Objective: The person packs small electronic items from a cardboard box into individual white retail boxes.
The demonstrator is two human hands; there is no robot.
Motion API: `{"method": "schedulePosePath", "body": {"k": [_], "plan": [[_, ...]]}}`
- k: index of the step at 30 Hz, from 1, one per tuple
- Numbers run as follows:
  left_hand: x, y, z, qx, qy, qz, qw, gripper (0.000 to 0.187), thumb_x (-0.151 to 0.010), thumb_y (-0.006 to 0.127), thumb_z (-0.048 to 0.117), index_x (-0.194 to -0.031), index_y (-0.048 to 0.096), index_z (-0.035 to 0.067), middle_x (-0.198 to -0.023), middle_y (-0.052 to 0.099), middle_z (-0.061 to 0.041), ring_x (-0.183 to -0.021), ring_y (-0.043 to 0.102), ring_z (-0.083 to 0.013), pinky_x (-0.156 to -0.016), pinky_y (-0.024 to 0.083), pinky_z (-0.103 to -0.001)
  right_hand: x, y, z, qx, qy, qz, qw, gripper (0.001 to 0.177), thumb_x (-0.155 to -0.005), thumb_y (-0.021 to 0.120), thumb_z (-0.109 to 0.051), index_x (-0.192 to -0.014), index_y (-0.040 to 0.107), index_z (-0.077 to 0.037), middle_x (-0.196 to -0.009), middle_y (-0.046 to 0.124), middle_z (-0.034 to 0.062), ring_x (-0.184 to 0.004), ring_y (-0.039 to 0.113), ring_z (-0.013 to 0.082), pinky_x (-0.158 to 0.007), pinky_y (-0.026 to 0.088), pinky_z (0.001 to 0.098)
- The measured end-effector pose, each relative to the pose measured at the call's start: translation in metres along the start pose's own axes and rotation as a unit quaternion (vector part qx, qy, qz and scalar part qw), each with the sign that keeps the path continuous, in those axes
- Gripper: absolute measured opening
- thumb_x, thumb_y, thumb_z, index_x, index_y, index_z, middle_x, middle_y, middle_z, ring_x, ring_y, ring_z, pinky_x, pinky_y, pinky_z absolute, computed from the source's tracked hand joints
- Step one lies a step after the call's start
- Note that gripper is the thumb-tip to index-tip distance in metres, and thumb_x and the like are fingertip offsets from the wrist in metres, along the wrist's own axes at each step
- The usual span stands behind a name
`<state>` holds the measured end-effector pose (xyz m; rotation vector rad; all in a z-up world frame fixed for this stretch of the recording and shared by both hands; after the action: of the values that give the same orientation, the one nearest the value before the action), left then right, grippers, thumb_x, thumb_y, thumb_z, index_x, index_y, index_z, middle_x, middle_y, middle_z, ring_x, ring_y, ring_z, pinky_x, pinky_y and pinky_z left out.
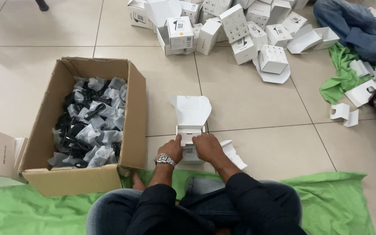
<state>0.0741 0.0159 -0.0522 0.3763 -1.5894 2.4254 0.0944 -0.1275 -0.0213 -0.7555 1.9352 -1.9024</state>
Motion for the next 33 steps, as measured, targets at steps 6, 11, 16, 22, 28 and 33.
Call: {"method": "schedulePosePath", "body": {"k": [6,11,16,22,28,33], "plan": [[-0.032,0.048,-0.022,0.058,0.038,0.042,0.997,0.089,-0.084,0.060,0.000,-0.160,0.022,0.025,-0.137,0.058,-0.019,-0.110,0.066,-0.0408,-0.091,0.056,-0.052,0.023,-0.021,-0.003,-0.117,-0.036,0.174,0.977,0.006,-0.087,0.063,-0.004,-0.092,0.066,-0.006,-0.086,0.069,0.0128,-0.087,0.066,0.0319,-0.076,0.055,0.0460],[0.015,-0.011,0.014,0.065,0.099,0.160,0.980,0.095,-0.084,0.053,-0.007,-0.163,0.013,0.027,-0.155,0.046,-0.016,-0.101,0.068,-0.0404,-0.079,0.058,-0.054,0.040,-0.037,-0.012,-0.103,-0.018,0.217,0.971,0.015,-0.088,0.064,-0.006,-0.102,0.066,0.000,-0.096,0.070,0.0158,-0.094,0.067,0.0309,-0.081,0.056,0.0434],[0.024,-0.014,0.024,0.046,0.130,0.227,0.964,0.100,-0.083,0.050,-0.011,-0.163,0.008,0.031,-0.157,0.043,-0.016,-0.098,0.068,-0.0390,-0.069,0.060,-0.051,0.048,-0.045,-0.014,-0.025,-0.013,0.292,0.956,0.013,-0.090,0.062,-0.002,-0.101,0.066,0.002,-0.129,0.069,0.0210,-0.108,0.068,0.0294,-0.086,0.058,0.0388],[0.028,-0.020,0.025,0.040,0.126,0.249,0.959,0.099,-0.083,0.052,-0.011,-0.162,0.010,0.032,-0.156,0.042,-0.014,-0.106,0.065,-0.0401,-0.066,0.061,-0.049,0.048,-0.048,-0.024,0.033,-0.027,0.298,0.954,0.019,-0.087,0.061,-0.007,-0.104,0.067,0.001,-0.131,0.067,0.0212,-0.113,0.066,0.0317,-0.081,0.056,0.0394],[0.022,-0.011,0.023,0.050,0.112,0.195,0.973,0.100,-0.083,0.051,-0.012,-0.164,0.012,0.032,-0.147,0.048,-0.017,-0.105,0.066,-0.0403,-0.071,0.060,-0.051,0.027,-0.005,0.003,-0.029,0.036,0.133,0.990,0.017,-0.094,0.060,-0.005,-0.110,0.066,-0.005,-0.114,0.071,0.0087,-0.106,0.066,0.0250,-0.087,0.055,0.0394],[0.007,0.007,0.009,0.047,0.071,0.108,0.990,0.099,-0.080,0.060,-0.007,-0.163,0.018,0.029,-0.141,0.051,-0.020,-0.104,0.068,-0.0399,-0.080,0.060,-0.052,0.021,0.005,0.002,-0.081,0.026,0.089,0.992,0.020,-0.083,0.077,-0.013,-0.099,0.069,-0.005,-0.107,0.068,0.0086,-0.106,0.064,0.0284,-0.088,0.055,0.0432]]}}
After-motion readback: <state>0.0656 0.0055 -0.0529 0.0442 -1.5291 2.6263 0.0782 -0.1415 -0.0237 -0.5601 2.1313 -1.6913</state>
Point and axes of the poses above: each hand's wrist, its own x-axis away from the middle knuckle, its own y-axis out of the palm, z = x × y, the point moved 6 cm from there along -x, towards the middle knuckle
